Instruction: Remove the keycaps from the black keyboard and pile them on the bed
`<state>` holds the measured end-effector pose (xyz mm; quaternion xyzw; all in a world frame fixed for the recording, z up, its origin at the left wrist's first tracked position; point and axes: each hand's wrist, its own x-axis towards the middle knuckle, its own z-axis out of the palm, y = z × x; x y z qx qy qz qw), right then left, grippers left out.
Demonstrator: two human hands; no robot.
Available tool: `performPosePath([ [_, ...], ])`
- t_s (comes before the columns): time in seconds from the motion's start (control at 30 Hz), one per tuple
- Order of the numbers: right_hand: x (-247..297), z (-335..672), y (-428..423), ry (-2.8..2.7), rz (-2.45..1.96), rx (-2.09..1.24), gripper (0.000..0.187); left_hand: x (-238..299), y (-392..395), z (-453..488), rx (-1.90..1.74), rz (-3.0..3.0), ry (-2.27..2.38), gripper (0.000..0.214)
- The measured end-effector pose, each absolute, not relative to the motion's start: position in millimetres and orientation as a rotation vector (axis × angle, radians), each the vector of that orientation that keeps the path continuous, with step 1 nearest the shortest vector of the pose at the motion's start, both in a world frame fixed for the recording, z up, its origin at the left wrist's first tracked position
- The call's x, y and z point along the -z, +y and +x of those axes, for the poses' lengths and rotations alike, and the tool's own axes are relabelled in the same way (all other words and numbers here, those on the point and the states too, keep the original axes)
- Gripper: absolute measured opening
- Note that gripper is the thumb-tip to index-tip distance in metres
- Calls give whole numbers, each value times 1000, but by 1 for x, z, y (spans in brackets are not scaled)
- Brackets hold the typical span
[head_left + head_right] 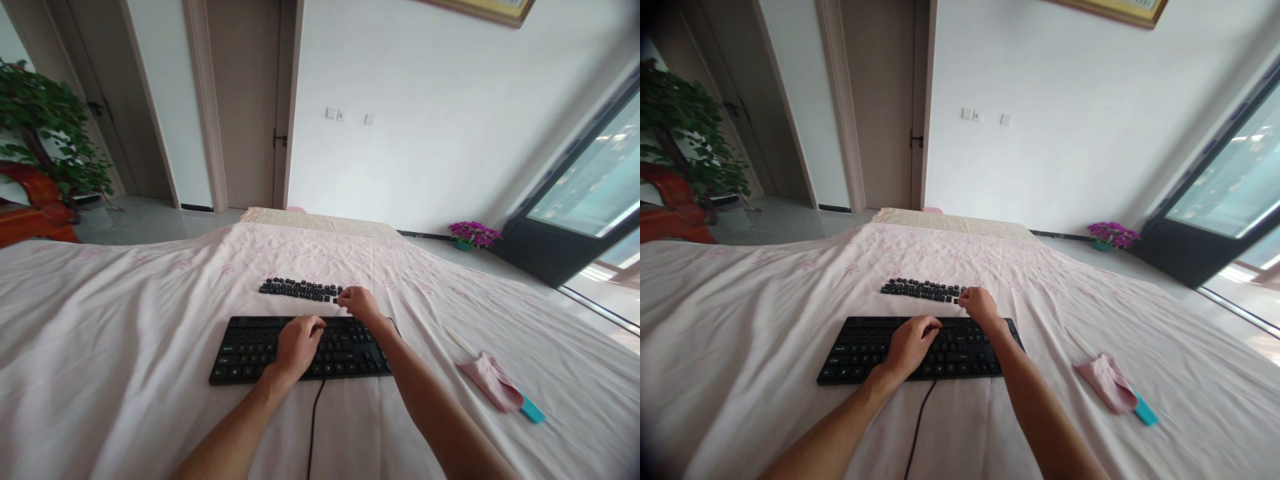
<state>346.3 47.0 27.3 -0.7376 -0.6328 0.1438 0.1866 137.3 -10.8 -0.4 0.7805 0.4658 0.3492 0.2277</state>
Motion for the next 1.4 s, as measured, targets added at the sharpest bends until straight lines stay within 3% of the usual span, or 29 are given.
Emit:
performPosePath([
  [0.67, -16, 343, 61, -1774, -2178, -274, 16, -2, -11, 137, -928, 2141, 1295, 15],
  [0.9, -41, 340, 46, -1770, -2064, -225, 44, -1, -12, 136, -946, 2148, 1277, 14],
  [1.07, -73, 331, 13, -1915, -1721, -212, 48, -2, -12, 136, -907, 2159, 1290, 15],
  [1.4, -57, 317, -23, -1874, -1311, -775, 34, -4, -16, 137, -850, 2225, 1224, 18],
])
